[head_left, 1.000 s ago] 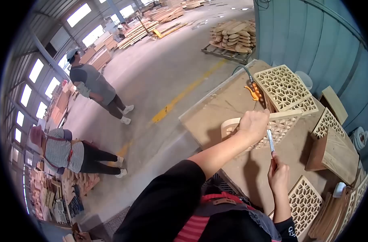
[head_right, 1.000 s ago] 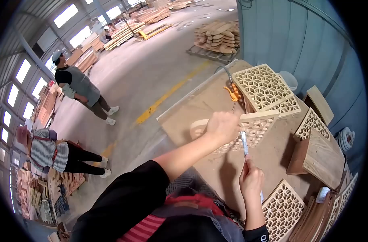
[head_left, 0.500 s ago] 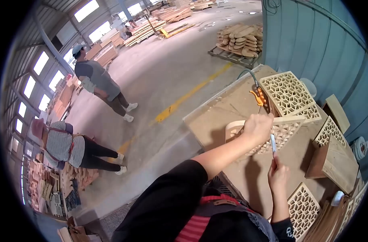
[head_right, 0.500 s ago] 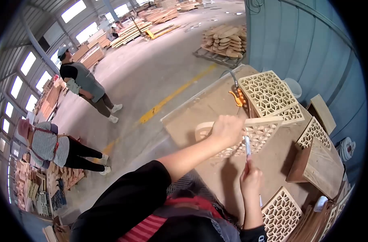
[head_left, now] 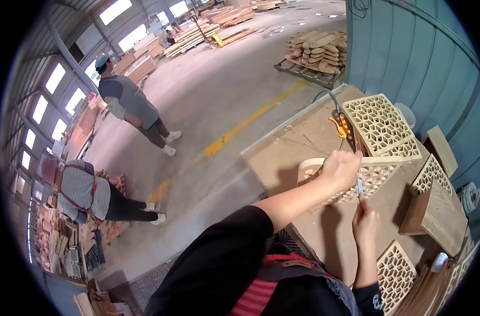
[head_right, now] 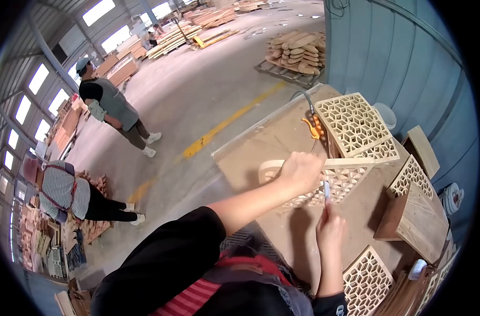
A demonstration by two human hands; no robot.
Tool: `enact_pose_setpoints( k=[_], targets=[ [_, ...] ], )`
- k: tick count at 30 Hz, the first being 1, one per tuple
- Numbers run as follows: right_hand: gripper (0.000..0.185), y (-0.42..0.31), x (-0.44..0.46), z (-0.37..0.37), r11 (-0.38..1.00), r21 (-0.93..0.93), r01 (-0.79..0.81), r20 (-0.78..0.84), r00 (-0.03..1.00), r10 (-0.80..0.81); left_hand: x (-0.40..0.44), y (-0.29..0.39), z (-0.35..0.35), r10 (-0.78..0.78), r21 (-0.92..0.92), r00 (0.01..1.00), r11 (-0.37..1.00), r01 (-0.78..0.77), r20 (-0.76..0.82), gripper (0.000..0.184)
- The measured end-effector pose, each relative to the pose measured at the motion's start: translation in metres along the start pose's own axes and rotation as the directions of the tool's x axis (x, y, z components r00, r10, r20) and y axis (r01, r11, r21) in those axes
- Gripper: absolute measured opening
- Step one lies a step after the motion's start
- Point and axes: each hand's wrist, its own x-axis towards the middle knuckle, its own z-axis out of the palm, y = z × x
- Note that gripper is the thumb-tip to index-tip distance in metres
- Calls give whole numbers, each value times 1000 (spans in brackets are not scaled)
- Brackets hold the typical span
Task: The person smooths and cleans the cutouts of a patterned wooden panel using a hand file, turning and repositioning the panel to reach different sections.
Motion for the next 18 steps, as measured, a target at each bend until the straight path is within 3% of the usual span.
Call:
enact_pose_setpoints(
  k=[4,7,10,14,17,18],
  targets=[
    [24,8,30,24,992,-37,119,-39,992,-121,-5,3,-2,-4,-17,1000,1000,4,-23,28],
    [25,13,0,6,998,63,-10,63,998,6,-1,-1,1,-4,-42,999,999,2,-40,27],
    [26,13,-26,-9,998,65,3,22,1000,-4,1,-2,5,-13,-12,1000,1000,13,-28,28],
    [23,6,8,16,996,-81,45,-12,999,-46,1,0,3,17,-44,995,999,-21,-94,13],
    [21,8,25,22,996,-33,85,-41,995,-86,4,0,-6,-13,19,998,1000,12,63,28],
    [22,9,22,19,997,14,78,-47,996,-78,3,1,-3,-10,6,1000,1000,10,23,26]
  ],
)
